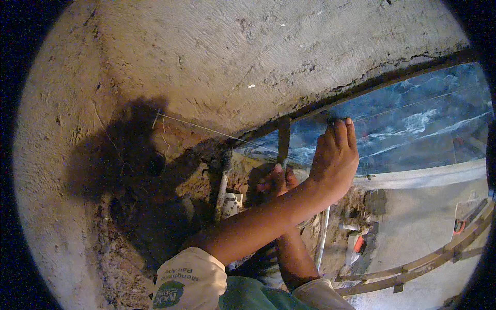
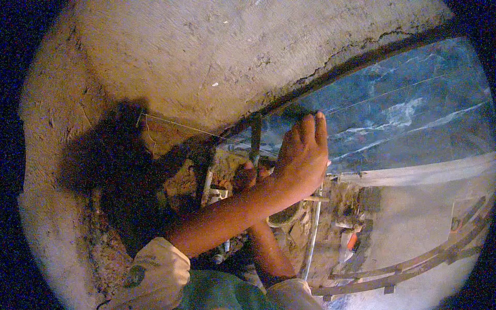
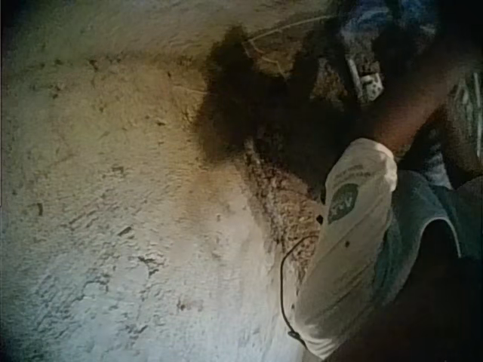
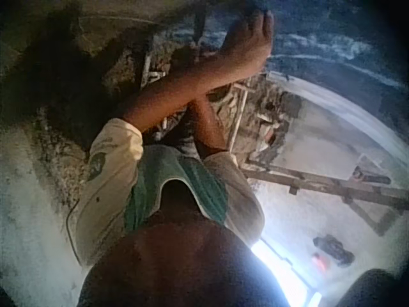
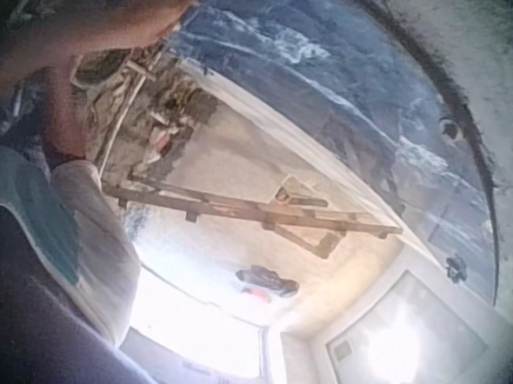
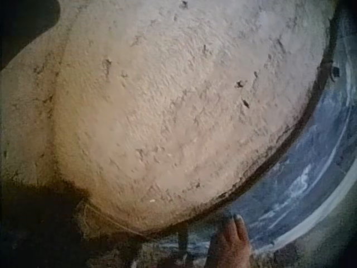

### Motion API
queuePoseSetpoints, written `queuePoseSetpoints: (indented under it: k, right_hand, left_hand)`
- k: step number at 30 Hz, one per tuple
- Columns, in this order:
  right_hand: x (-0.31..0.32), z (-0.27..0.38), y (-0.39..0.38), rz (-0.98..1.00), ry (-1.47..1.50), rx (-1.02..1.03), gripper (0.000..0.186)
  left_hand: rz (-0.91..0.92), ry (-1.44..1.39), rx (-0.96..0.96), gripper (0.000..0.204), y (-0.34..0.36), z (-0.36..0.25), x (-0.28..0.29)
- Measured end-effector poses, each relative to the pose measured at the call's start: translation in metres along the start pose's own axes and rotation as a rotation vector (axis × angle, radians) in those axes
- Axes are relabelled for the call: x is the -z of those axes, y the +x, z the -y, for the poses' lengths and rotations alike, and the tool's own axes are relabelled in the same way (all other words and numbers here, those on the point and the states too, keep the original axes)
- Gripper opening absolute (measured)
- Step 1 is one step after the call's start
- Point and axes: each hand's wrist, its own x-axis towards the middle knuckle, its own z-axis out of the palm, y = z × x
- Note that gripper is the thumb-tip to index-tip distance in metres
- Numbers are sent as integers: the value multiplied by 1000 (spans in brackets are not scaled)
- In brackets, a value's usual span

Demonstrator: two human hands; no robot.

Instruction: The person applies mortar to the edge of a wall and along a tile with a trowel.

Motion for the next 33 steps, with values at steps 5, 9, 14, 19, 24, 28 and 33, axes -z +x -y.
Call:
queuePoseSetpoints:
  k: [5,9,14,19,24,28,33]
  right_hand:
    - [-13,1,-26,90,-96,45,21]
    - [-28,-2,-46,-170,-50,-65,22]
    - [-35,6,-57,-50,-115,-56,20]
    - [-34,25,-44,-80,-169,-116,18]
    - [-38,18,-31,16,-65,-12,17]
    - [-49,-2,-27,-116,-221,17,18]
    - [-48,-16,-42,-45,-180,72,35]
  left_hand:
    - [-138,4,-25,84,-2,5,-9]
    - [-86,-69,-15,85,0,4,-8]
    - [-91,-86,-11,84,-1,4,-5]
    - [-89,-106,-16,83,-2,5,-2]
    - [-47,-80,14,82,-1,4,0]
    - [-9,-100,-2,84,0,5,4]
    - [-23,-101,-16,83,0,9,4]
